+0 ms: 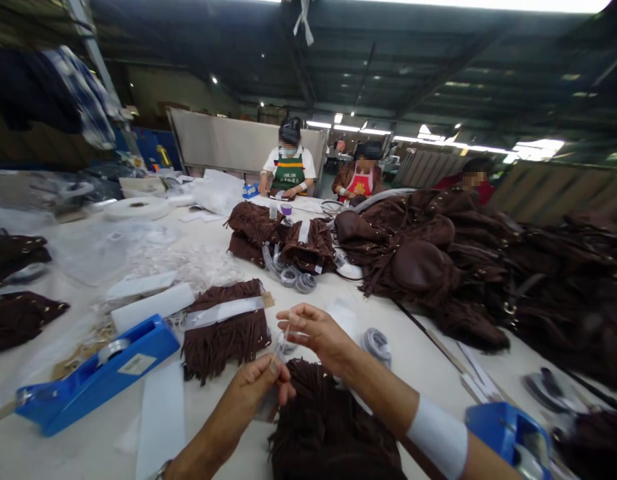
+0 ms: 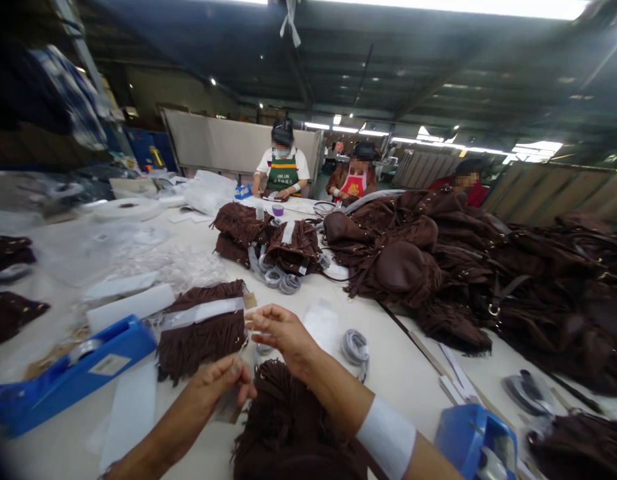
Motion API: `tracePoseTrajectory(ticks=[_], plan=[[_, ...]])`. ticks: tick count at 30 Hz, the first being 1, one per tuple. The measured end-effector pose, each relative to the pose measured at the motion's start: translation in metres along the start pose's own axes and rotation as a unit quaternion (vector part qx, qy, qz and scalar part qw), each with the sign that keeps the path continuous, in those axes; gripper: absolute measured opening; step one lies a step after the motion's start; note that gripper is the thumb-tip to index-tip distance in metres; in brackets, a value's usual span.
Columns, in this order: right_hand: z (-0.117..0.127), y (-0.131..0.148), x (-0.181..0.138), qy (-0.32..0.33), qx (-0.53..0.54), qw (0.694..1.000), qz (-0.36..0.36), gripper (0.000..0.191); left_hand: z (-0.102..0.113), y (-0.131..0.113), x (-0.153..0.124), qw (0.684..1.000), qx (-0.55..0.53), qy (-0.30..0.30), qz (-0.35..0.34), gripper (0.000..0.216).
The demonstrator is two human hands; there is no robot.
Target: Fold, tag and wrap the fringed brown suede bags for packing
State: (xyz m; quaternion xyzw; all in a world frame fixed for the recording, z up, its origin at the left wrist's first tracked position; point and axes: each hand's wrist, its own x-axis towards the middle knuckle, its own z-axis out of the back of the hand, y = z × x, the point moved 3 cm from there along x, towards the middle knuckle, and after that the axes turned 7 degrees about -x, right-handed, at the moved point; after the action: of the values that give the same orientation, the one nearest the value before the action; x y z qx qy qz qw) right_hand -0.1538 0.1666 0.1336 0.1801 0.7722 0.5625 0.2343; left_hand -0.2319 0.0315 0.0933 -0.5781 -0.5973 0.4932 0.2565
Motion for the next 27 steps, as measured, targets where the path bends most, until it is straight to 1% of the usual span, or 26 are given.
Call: tracePoseTrajectory(ticks=[2,3,4,5,7,8,9,10,11,12,13,14,16,17,18,20,21,22,25,27], plan=[[0.015,-0.005,0.001,0.003,0.085,0.995,-0.056,0.042,0.005,0.005,0.009,0.999,0.047,0.022,0.012,0.044],[0.025,-0.004,0.002,-0.008,0.108,0.992,-0.068,0.043,0.011,0.007,0.014,0.998,0.066,0.02,0.007,0.044],[0.037,-0.001,0.004,-0.029,0.113,0.991,-0.066,0.043,0.019,0.01,0.02,0.997,0.081,0.006,-0.002,0.045],[0.051,0.005,0.007,-0.055,0.098,0.992,-0.053,0.042,0.029,0.012,0.024,0.995,0.099,-0.021,-0.016,0.047],[0.082,0.02,0.016,-0.104,0.013,0.994,-0.01,0.037,0.051,0.02,0.033,0.984,0.15,-0.089,-0.031,0.045],[0.097,0.027,0.022,-0.121,-0.06,0.991,0.01,0.033,0.06,0.026,0.037,0.975,0.188,-0.119,-0.029,0.042],[0.11,0.032,0.028,-0.131,-0.146,0.98,0.022,0.03,0.067,0.032,0.041,0.961,0.237,-0.143,-0.022,0.037],[0.12,0.032,0.035,-0.129,-0.236,0.963,0.023,0.026,0.071,0.039,0.045,0.943,0.294,-0.158,-0.011,0.035],[0.127,0.027,0.042,-0.111,-0.321,0.94,0.014,0.021,0.072,0.046,0.049,0.921,0.352,-0.166,-0.001,0.035],[0.13,0.018,0.048,-0.079,-0.391,0.917,-0.005,0.016,0.07,0.051,0.054,0.899,0.403,-0.169,0.007,0.037],[0.129,0.003,0.053,-0.034,-0.439,0.897,-0.032,0.011,0.066,0.056,0.06,0.879,0.445,-0.169,0.012,0.039],[0.125,-0.014,0.057,0.017,-0.463,0.884,-0.063,0.01,0.061,0.059,0.066,0.864,0.473,-0.17,0.019,0.04],[0.11,-0.052,0.062,0.113,-0.458,0.875,-0.112,0.013,0.052,0.064,0.081,0.848,0.498,-0.176,0.046,0.038],[0.101,-0.068,0.064,0.149,-0.449,0.873,-0.121,0.013,0.05,0.066,0.088,0.841,0.507,-0.181,0.063,0.035],[0.093,-0.081,0.066,0.173,-0.444,0.871,-0.119,0.011,0.049,0.068,0.094,0.832,0.517,-0.187,0.079,0.032],[0.08,-0.096,0.071,0.193,-0.459,0.862,-0.092,0.007,0.053,0.071,0.104,0.821,0.529,-0.194,0.096,0.025],[0.075,-0.1,0.073,0.195,-0.469,0.858,-0.078,0.006,0.055,0.073,0.107,0.825,0.522,-0.193,0.097,0.023],[0.073,-0.101,0.075,0.194,-0.473,0.857,-0.068,0.006,0.058,0.076,0.108,0.837,0.503,-0.193,0.096,0.022],[0.071,-0.101,0.071,0.195,-0.462,0.864,-0.046,0.01,0.063,0.081,0.105,0.89,0.396,-0.211,0.088,0.027],[0.074,-0.101,0.062,0.205,-0.467,0.86,-0.031,0.013,0.062,0.082,0.101,0.913,0.322,-0.235,0.091,0.032]])
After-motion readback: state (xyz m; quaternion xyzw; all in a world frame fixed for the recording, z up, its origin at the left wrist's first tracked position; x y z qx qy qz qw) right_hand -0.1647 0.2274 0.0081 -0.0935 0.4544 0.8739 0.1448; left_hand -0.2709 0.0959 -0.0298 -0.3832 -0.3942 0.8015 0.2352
